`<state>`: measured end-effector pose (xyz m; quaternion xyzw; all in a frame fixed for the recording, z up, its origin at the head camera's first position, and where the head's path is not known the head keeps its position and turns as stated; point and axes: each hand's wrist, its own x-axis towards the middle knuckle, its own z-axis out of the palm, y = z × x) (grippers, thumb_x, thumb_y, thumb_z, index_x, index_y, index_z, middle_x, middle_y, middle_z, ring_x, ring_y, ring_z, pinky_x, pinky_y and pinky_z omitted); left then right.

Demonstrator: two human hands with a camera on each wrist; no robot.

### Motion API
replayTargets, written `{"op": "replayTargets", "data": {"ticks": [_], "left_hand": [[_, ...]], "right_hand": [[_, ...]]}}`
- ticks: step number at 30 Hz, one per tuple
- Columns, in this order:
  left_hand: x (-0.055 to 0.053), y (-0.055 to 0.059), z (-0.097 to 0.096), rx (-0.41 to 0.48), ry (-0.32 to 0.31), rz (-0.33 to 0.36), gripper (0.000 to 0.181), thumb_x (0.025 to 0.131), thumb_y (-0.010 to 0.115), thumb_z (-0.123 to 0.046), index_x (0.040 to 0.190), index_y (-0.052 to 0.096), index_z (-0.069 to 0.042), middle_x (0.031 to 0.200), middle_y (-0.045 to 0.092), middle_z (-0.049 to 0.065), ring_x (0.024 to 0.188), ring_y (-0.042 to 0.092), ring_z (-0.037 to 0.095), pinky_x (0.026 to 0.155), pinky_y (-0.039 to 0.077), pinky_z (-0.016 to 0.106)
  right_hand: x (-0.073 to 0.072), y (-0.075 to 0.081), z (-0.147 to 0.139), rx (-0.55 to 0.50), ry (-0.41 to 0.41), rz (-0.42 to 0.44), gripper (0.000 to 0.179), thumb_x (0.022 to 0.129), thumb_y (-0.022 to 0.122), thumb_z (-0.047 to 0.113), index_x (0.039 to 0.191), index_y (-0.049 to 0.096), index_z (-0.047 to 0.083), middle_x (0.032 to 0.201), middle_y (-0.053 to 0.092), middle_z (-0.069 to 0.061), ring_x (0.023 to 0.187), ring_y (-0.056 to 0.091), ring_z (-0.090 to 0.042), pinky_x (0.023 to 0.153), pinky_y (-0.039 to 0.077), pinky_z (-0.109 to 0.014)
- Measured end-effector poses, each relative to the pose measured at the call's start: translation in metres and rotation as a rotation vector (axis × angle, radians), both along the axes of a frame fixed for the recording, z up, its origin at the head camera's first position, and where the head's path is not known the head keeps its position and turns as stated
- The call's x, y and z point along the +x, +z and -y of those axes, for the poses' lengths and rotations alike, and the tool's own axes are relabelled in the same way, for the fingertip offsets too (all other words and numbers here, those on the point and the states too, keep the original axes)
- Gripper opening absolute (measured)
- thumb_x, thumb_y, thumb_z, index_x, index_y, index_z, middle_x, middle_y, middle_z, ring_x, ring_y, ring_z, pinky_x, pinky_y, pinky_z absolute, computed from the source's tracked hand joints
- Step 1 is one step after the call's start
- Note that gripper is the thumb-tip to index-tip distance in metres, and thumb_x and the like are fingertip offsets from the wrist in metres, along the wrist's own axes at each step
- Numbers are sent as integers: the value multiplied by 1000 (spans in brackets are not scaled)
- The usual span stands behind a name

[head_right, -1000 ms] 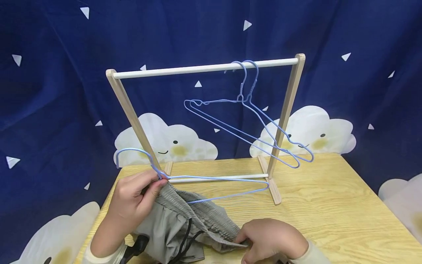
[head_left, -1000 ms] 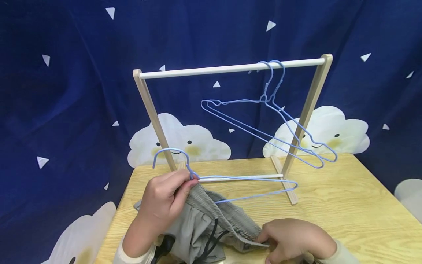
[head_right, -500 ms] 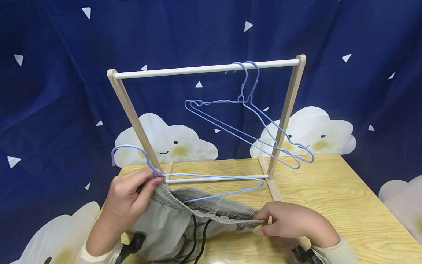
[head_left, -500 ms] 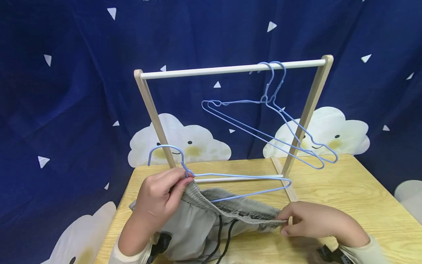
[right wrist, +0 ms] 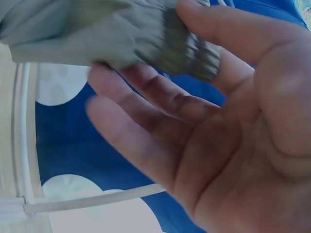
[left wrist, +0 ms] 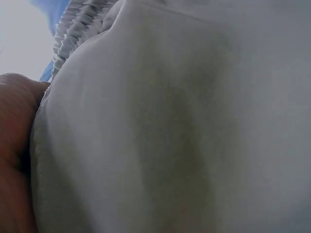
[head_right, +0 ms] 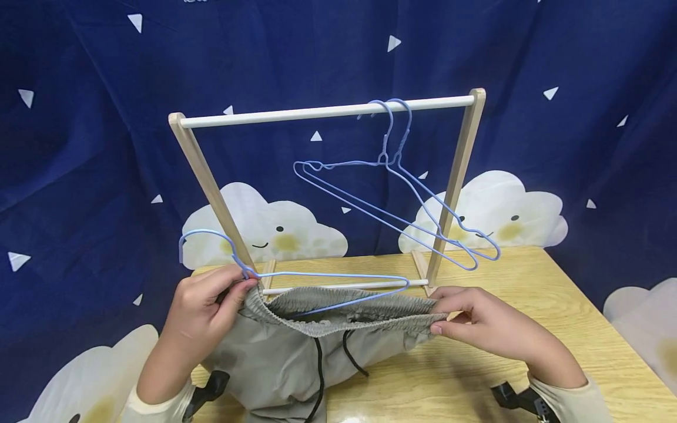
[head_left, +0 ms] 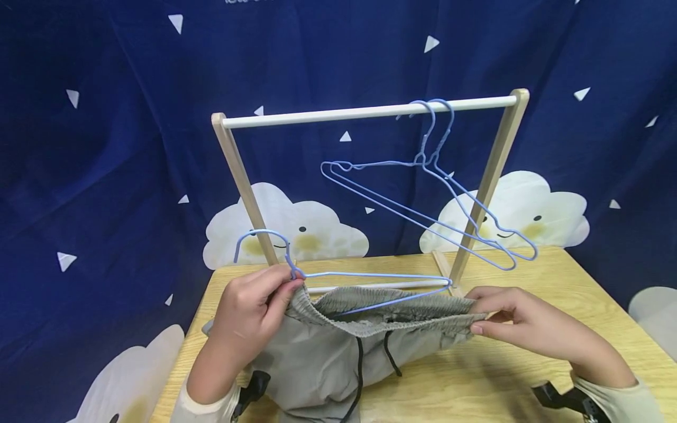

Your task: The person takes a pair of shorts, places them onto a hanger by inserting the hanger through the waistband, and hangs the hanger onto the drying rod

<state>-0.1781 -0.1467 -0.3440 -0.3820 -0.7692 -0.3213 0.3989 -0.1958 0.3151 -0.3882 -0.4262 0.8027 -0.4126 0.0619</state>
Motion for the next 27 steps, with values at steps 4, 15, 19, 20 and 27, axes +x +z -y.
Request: {"op": "replayTargets", "data": {"ticks": [4,15,19,20,27], "left_hand": [[0,-2,0,-20,9,22,25,113,62,-26,98,75,-11,90,76,-2,74,69,9,67,56,24],[1,-4,-4,-27,-30,65,30,114,58,-30,97,75,-11,89,77,-1,72,66,9,67,55,22],[1,-7,-6,-37,-74,77,30,114,58,-29,99,76,-11,91,77,-2,73,66,8,69,55,21],[1,-8,-7,-40,-84,79,29,114,58,-28,99,76,-11,92,77,-2,75,68,8,70,56,22],[1,-10,-13,-52,-128,95,26,114,59,-25,99,75,-12,90,76,-4,74,64,6,68,54,19]], "right_hand": [[2,2,3,-76,-88,-18,31,98,72,-10,101,77,21,109,76,0,101,71,-12,83,62,-27],[11,5,21,-193,-373,-97,28,94,76,-13,107,75,12,93,73,4,74,68,-9,62,55,-27],[14,5,28,-262,-432,-114,34,91,77,-16,116,73,7,94,73,3,70,66,-9,58,52,-28],[15,5,30,-281,-439,-114,36,90,77,-17,119,72,5,96,74,3,72,67,-9,59,53,-27],[18,8,37,-344,-433,-75,51,90,74,-21,135,62,-2,107,81,1,82,73,-6,60,53,-27]]}}
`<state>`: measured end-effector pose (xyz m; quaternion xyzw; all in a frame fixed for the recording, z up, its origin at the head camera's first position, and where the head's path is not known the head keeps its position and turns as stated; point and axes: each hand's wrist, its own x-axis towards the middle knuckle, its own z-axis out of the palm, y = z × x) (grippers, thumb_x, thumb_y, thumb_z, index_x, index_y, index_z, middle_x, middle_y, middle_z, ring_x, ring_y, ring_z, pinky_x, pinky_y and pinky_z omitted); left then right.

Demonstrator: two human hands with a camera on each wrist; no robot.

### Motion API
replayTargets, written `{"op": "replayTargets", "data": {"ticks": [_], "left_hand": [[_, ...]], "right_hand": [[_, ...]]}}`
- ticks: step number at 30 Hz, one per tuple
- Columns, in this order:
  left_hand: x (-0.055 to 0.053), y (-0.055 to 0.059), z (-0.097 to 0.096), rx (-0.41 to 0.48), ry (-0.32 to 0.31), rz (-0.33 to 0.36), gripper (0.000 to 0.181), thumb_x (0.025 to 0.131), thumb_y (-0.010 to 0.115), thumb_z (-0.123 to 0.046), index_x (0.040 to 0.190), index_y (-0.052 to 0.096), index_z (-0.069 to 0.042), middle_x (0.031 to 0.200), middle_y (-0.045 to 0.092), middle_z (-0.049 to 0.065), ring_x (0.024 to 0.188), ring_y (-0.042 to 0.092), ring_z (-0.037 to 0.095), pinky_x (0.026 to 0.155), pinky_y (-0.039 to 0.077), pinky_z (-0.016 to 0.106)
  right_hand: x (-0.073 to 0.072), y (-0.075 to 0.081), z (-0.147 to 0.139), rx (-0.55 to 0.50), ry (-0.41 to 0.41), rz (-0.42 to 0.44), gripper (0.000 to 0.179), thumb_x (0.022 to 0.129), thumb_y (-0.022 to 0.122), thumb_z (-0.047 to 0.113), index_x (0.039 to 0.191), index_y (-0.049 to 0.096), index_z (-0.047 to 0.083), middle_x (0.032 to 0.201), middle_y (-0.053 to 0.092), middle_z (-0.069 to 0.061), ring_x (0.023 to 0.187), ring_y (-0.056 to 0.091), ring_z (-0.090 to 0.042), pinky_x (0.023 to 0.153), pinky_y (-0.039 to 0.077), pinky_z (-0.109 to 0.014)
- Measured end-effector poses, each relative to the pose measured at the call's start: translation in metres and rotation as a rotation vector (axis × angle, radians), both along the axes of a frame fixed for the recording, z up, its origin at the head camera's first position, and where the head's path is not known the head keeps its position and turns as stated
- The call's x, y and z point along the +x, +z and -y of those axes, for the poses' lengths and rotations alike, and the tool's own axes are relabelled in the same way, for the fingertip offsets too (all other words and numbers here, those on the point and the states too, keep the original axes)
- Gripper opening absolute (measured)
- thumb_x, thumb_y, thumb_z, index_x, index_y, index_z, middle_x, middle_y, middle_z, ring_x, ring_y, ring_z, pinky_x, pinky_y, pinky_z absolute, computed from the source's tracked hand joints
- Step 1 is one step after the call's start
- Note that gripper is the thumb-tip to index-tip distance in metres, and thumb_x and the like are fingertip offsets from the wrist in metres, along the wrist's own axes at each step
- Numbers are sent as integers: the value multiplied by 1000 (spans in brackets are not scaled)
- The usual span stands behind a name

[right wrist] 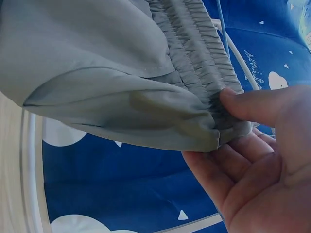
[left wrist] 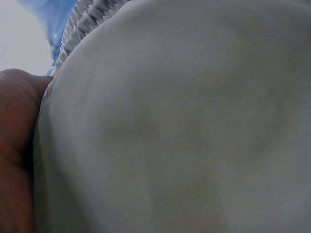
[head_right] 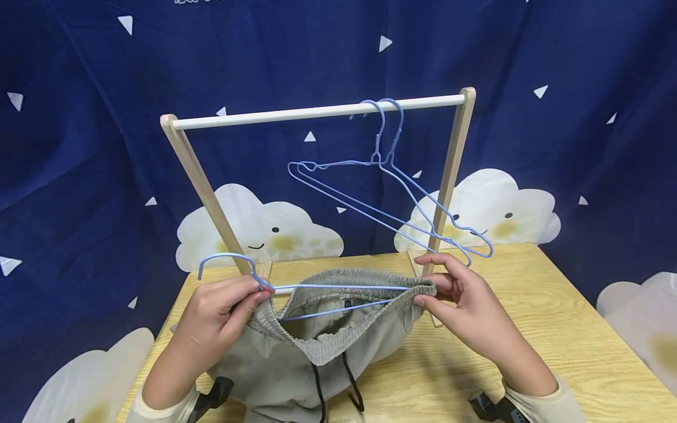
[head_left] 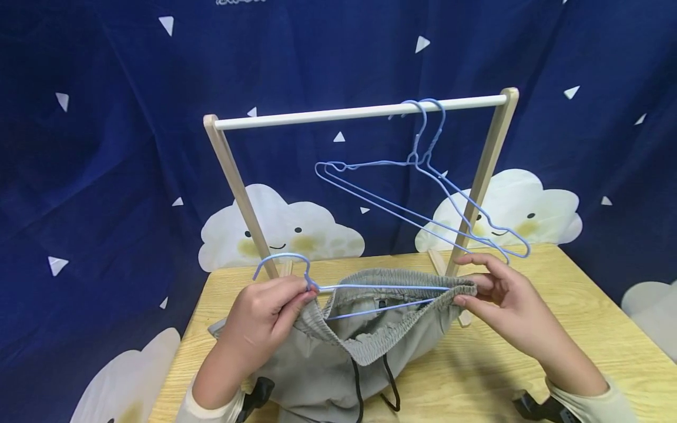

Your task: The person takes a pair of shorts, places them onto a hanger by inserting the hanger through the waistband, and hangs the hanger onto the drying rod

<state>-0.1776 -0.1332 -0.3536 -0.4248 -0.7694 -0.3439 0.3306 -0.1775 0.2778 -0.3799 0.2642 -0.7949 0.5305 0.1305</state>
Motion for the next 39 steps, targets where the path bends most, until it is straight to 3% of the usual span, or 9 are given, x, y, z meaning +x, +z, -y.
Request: {"op": "replayTargets", "data": {"ticks": [5,8,13,19,24,30,34,39], "left_hand": [[0,-1,-2,-1,6,-4,25,114,59,-24,99,76,-12,88,74,-4,71,60,5,66,52,18],[1,-2,-5,5,13,-9,27,114,58,-25,99,76,-12,87,74,-4,72,60,6,67,52,19],[4,-4,-15,8,-11,-32,28,115,57,-25,99,76,-11,86,74,-3,72,63,6,68,55,20],[6,-5,-25,13,-24,-50,28,115,57,-24,97,74,-11,84,73,-3,71,64,5,68,56,19],[7,-8,-30,-4,-36,-61,25,115,57,-21,96,72,-12,85,72,-5,73,64,4,69,57,19],[9,-13,-39,-31,-51,-57,22,114,58,-18,99,74,-13,92,77,-5,79,70,4,72,59,19],[12,-18,-46,-71,-41,-69,19,114,59,-19,106,75,-14,97,78,-6,79,70,4,71,59,19],[17,-23,-54,-130,-24,-74,16,113,60,-22,112,75,-16,91,74,-10,72,65,0,66,55,15]], "right_hand": [[3,1,2,92,-76,-12,33,92,78,-12,118,74,8,103,79,6,76,72,-8,58,53,-27],[4,0,4,118,-90,-29,26,93,80,-8,112,79,9,106,80,9,82,74,-7,65,57,-23],[4,-4,8,120,3,-93,31,91,78,-13,114,81,8,114,81,2,111,73,-1,90,57,-14],[2,-9,16,131,36,-166,41,88,78,-16,113,82,16,113,81,-4,116,71,-3,101,53,-13],[4,-13,23,140,33,-165,38,91,78,-13,111,82,19,110,79,1,108,71,-5,95,53,-14],[5,-17,31,126,52,-168,37,91,79,-12,109,81,20,104,76,4,89,66,-6,69,53,-21],[7,-21,40,112,95,-139,36,91,80,-10,107,81,23,99,74,8,82,64,-5,64,54,-20],[11,-26,51,115,140,-132,35,92,81,-8,105,81,25,95,73,11,79,62,-4,63,54,-20]]}}
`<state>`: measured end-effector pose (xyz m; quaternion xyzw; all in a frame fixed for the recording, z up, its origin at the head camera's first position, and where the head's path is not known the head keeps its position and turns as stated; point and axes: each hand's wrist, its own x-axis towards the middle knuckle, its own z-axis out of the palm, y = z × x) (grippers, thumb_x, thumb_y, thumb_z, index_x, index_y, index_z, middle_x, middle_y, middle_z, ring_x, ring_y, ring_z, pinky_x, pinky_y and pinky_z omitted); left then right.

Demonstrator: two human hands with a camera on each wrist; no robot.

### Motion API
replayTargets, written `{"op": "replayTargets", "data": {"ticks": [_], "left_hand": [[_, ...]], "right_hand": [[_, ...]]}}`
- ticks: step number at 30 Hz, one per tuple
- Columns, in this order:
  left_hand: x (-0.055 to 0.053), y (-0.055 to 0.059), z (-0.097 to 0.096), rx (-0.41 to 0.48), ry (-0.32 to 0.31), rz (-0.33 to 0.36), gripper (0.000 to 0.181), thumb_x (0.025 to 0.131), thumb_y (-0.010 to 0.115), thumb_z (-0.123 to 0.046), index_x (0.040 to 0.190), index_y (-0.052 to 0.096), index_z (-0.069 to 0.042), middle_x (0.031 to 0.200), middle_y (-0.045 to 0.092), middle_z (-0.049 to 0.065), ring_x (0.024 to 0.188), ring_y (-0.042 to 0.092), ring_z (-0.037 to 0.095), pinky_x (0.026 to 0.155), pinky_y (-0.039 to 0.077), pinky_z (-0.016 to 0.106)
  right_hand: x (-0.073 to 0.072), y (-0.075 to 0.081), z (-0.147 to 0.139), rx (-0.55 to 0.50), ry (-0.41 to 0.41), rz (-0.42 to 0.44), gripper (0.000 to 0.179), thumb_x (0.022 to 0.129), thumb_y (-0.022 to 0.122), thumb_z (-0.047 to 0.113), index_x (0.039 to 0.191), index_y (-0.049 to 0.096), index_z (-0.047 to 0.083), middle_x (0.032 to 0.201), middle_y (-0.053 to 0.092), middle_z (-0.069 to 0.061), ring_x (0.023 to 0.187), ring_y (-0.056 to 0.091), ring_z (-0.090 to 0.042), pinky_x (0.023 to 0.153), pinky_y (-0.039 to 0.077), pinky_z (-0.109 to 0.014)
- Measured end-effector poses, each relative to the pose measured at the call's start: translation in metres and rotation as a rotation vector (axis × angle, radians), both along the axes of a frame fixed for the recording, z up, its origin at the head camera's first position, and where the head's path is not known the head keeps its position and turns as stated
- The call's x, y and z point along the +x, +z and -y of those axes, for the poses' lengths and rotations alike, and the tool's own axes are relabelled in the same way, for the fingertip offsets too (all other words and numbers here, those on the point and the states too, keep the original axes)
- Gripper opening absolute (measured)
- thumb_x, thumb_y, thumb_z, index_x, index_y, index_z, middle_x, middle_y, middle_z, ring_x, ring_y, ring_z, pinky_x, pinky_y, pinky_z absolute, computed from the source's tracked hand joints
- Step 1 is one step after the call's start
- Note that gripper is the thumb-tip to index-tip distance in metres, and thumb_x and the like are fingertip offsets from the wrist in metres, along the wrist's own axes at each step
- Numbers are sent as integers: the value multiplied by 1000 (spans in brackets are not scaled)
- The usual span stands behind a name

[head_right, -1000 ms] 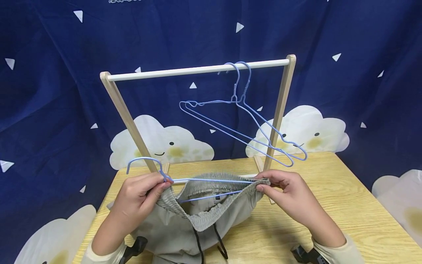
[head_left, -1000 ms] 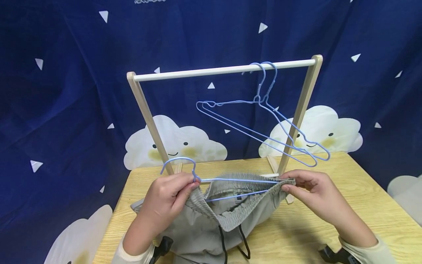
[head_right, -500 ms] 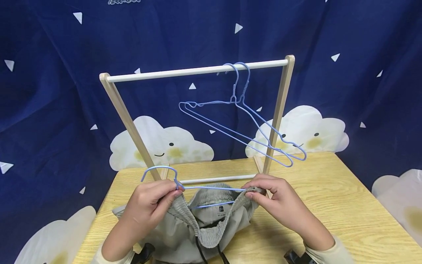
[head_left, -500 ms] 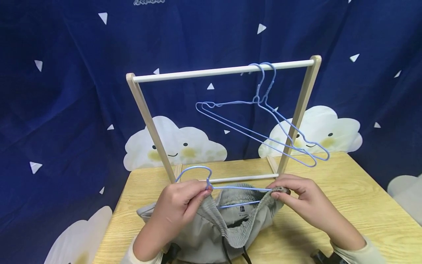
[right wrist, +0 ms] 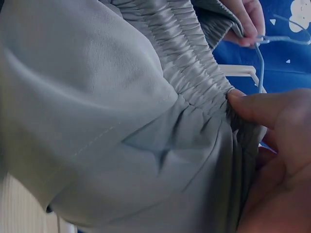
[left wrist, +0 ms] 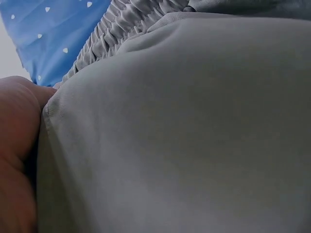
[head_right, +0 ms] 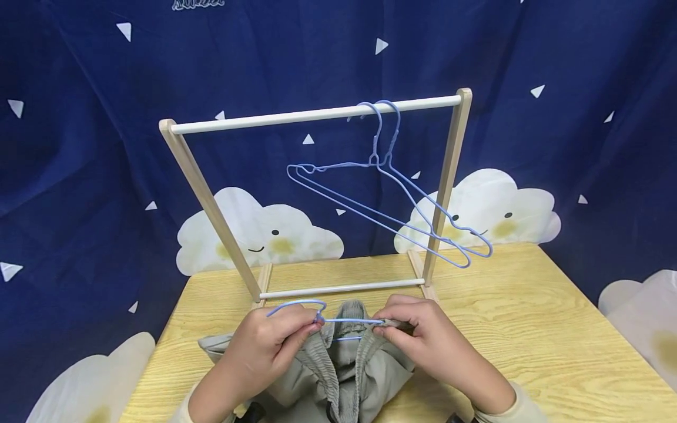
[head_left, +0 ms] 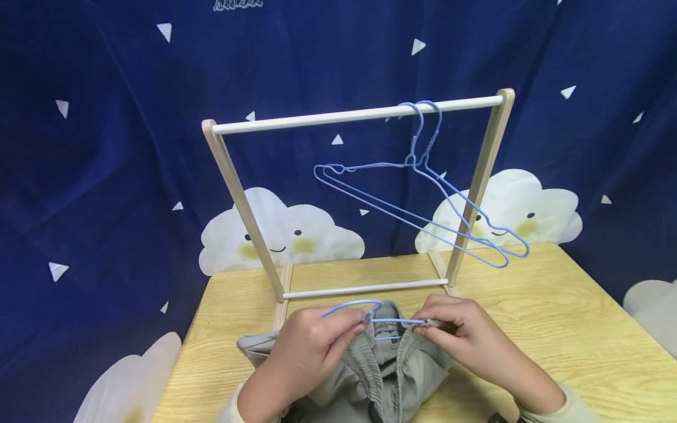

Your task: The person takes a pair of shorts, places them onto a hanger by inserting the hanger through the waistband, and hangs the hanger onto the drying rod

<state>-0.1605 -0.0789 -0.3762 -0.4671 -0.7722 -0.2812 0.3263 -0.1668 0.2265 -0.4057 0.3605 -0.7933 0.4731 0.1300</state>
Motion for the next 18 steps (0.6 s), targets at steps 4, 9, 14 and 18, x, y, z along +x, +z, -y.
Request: {"op": "replayTargets", "data": {"ticks": [4,9,14,18], "left_hand": [[1,-3,-5,-20,-2,20,17,113,60,-23,111,75,-16,86,71,-11,70,61,-2,65,53,13],[1,-5,-10,-44,-10,29,17,113,60,-24,112,74,-15,86,72,-11,70,60,-3,65,51,11],[0,-8,-14,-53,-30,43,12,113,61,-20,109,72,-15,85,69,-11,69,56,-4,65,48,8],[0,-11,-17,-52,-38,64,12,112,62,-20,107,71,-16,80,64,-12,66,48,-6,62,41,5]], "right_hand": [[2,-3,5,13,0,13,34,91,83,-4,104,82,27,93,72,15,78,60,-3,62,53,-18],[4,-6,9,12,12,11,34,91,83,-4,103,81,27,90,70,15,75,56,-1,58,49,-17],[6,-6,14,-5,32,-15,31,92,82,-4,104,82,25,87,69,11,74,53,-1,58,47,-16],[10,-7,19,0,22,-12,28,93,82,-1,104,83,25,87,67,13,74,54,0,60,48,-16]]}}
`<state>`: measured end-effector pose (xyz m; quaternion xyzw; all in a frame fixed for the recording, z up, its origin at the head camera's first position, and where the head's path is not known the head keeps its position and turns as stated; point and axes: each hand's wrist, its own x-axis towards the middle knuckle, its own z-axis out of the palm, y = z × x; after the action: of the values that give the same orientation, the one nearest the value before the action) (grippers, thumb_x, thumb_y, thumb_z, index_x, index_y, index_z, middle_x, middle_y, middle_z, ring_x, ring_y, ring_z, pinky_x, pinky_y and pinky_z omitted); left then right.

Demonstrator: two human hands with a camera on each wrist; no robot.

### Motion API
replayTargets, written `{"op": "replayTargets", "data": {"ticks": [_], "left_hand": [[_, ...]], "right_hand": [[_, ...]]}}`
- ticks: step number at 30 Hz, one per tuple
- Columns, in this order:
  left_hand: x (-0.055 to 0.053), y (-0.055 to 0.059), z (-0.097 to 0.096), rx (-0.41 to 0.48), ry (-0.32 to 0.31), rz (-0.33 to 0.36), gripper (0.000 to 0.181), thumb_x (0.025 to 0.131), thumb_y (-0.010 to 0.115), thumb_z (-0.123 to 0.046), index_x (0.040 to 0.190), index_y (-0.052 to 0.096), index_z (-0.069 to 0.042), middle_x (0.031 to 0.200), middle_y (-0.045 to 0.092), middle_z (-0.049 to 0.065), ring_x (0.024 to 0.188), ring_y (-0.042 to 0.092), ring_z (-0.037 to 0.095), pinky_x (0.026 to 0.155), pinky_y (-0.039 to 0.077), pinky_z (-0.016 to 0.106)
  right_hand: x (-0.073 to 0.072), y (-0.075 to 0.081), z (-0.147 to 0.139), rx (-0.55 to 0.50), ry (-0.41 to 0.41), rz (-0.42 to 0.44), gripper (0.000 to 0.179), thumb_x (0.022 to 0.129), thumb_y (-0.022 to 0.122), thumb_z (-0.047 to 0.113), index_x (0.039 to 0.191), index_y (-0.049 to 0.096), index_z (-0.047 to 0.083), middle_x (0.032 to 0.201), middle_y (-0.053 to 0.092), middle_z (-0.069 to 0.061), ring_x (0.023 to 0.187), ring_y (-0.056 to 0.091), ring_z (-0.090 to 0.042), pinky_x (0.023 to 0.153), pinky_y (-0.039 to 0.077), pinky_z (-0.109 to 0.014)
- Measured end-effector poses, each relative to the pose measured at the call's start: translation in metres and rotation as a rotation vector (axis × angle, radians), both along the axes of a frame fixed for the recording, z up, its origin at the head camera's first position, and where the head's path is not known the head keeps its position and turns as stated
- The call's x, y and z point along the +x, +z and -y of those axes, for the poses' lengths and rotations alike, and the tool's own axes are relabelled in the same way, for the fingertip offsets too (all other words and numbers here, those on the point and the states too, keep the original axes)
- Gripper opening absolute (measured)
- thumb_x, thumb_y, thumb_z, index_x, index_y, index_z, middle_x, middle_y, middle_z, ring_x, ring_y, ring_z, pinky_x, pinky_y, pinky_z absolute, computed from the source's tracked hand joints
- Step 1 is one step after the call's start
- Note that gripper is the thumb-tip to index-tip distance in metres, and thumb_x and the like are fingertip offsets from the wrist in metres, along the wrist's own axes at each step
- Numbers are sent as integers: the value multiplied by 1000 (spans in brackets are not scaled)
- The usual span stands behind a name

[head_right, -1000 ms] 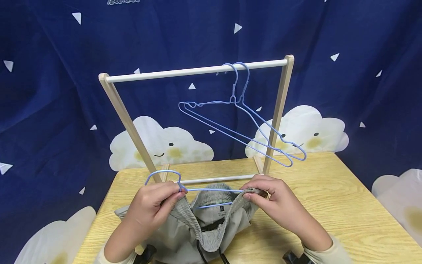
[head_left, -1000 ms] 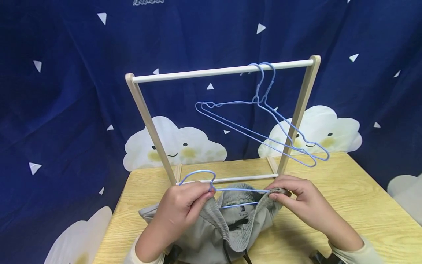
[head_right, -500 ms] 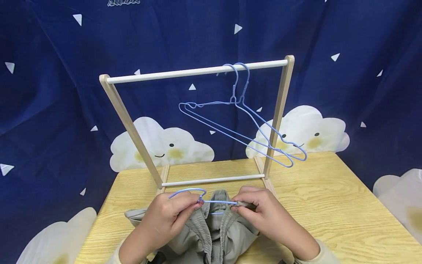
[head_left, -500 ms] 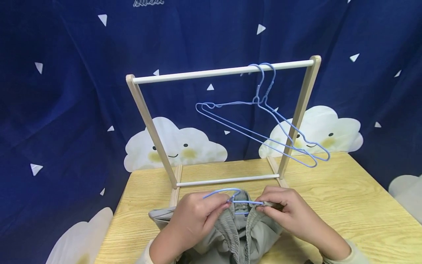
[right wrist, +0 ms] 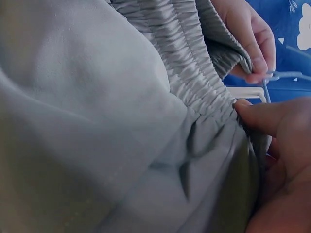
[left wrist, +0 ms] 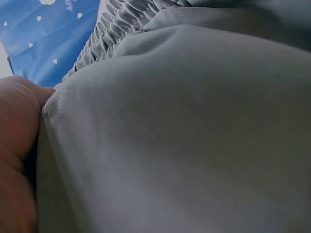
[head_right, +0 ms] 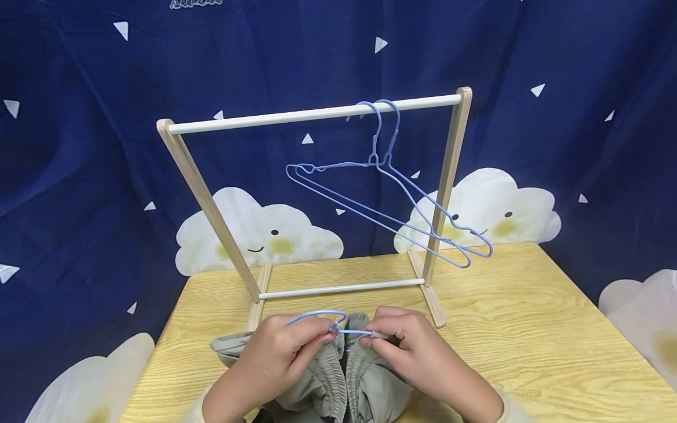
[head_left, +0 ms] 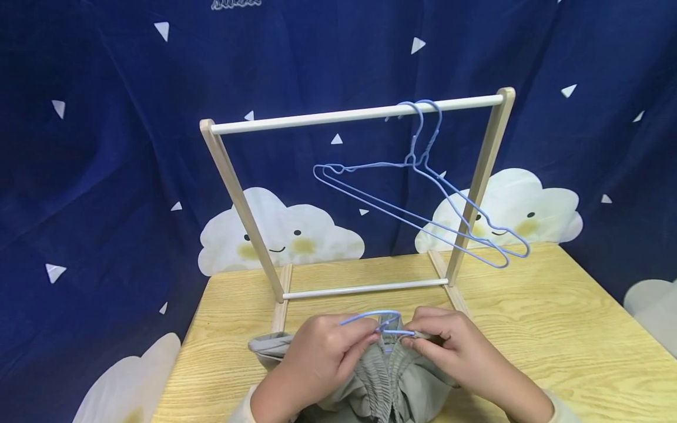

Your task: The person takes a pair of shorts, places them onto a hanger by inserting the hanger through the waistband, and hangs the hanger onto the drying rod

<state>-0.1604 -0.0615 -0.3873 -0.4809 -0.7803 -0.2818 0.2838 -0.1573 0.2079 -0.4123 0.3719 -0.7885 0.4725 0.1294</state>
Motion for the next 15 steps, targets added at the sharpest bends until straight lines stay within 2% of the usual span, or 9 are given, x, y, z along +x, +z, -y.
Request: {"op": "replayTargets", "data": {"ticks": [4,6,11,15], "left_hand": [[0,-3,-3,3,-1,-5,12,112,62,-20,106,71,-15,79,64,-12,66,48,-6,61,41,5],[0,-5,-5,4,-8,-11,11,112,62,-19,106,71,-15,81,67,-11,67,52,-6,63,44,5],[0,-9,-10,2,-42,-2,11,112,62,-17,110,72,-14,92,76,-7,77,68,-3,71,53,8],[2,-11,-13,-6,-51,-10,13,113,60,-17,112,73,-13,94,77,-6,79,70,-2,73,55,9]], "right_hand": [[3,0,3,20,-11,-7,28,95,80,-1,105,82,25,86,64,16,76,53,0,63,48,-15],[4,0,4,31,-9,-14,29,96,78,-2,107,82,25,87,62,17,76,53,1,64,48,-15],[7,2,6,34,16,-99,36,95,76,-7,113,80,24,89,63,16,78,53,1,66,47,-12],[11,2,8,19,28,-121,38,94,75,-10,110,78,24,88,60,13,75,51,2,64,46,-10]]}}
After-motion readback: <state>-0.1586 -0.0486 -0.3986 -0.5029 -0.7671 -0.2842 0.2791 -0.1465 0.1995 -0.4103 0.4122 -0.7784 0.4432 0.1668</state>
